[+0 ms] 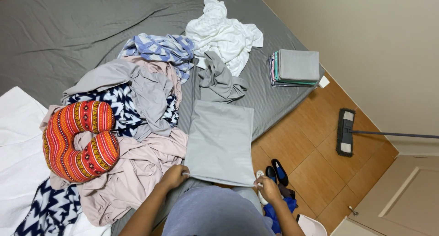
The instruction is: The person folds several gray shirts on a bed, smoothing each one before folding it into a neat rectangle. The folded shirts are stacked on top of a pre-existing pile of folded clothes on the right side of the bed.
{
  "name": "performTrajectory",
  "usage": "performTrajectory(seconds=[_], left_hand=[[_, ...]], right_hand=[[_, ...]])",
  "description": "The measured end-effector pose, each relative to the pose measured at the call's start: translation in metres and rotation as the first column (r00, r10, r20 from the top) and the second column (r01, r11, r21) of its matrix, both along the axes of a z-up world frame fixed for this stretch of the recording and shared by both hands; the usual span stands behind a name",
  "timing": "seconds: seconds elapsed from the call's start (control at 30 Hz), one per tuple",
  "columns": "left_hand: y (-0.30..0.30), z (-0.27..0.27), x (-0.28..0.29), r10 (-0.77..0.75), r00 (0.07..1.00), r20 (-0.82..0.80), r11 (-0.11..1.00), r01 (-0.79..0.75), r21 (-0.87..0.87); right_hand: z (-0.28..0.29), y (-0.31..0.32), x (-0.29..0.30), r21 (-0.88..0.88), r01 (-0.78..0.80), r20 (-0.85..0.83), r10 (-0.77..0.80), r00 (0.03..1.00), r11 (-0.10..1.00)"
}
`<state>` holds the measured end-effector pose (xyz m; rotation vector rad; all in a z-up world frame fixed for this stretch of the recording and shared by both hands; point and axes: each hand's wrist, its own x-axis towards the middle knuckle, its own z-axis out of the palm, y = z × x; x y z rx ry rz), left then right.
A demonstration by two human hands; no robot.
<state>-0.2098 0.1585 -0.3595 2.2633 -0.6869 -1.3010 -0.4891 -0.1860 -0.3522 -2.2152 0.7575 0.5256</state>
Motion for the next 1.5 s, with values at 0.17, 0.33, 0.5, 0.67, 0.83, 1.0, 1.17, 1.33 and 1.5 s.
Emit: performTrajectory(seconds=[0.17, 0.33, 0.5, 0.67, 0.83, 1.0, 1.17, 1.33, 1.5], left_hand=[[-0.010, -0.042, 0.015, 0.211, 0.977, 0.023, 0.942, -0.197, -0.273], [-0.044, -0.066, 0.042, 0.550, 0.736, -0.395, 0.660, -0.673, -0.335], [-0.094, -0.092, 0.076, 0.651, 0.630, -0.424, 0.430, -0.766, -0.477], [-0.145, -0.114, 0.104, 0.747, 0.566, -0.348, 0.322, -0.766, -0.556], [-0.186, -0.114, 0.140, 0.821, 0.485, -0.301, 0.272, -0.796, -0.542], [-0.179, -0.079, 0.135, 0.760, 0.586, -0.282, 0.418, -0.773, -0.478], [-0.098, -0.054, 0.075, 0.574, 0.765, -0.291, 0.710, -0.643, -0.289], [-0.035, -0.067, 0.027, 0.333, 0.886, -0.322, 0.878, -0.416, -0.236], [-0.102, -0.056, 0.022, -0.051, 0.993, 0.106, 0.998, 0.048, 0.034]], right_hand=[[0.010, -0.020, 0.024, 0.009, 0.056, 0.209, -0.056, 0.976, 0.998], [-0.054, -0.062, 0.035, 0.263, 0.228, 0.365, -0.316, 0.876, 0.937], [-0.098, -0.097, 0.078, 0.640, 0.422, 0.331, -0.726, 0.603, 0.643], [-0.118, -0.116, 0.141, 0.667, 0.481, 0.347, -0.809, 0.474, 0.569], [-0.159, -0.138, 0.179, 0.474, 0.598, 0.407, -0.763, 0.502, 0.646], [-0.122, -0.154, 0.185, 0.657, 0.531, 0.217, -0.808, 0.547, 0.535], [-0.072, -0.162, 0.120, 0.715, 0.403, -0.015, -0.564, 0.825, 0.571], [-0.072, -0.123, 0.034, 0.673, 0.375, -0.119, -0.407, 0.906, 0.637], [-0.084, -0.062, -0.022, 0.468, 0.486, -0.081, -0.511, 0.856, 0.738]])
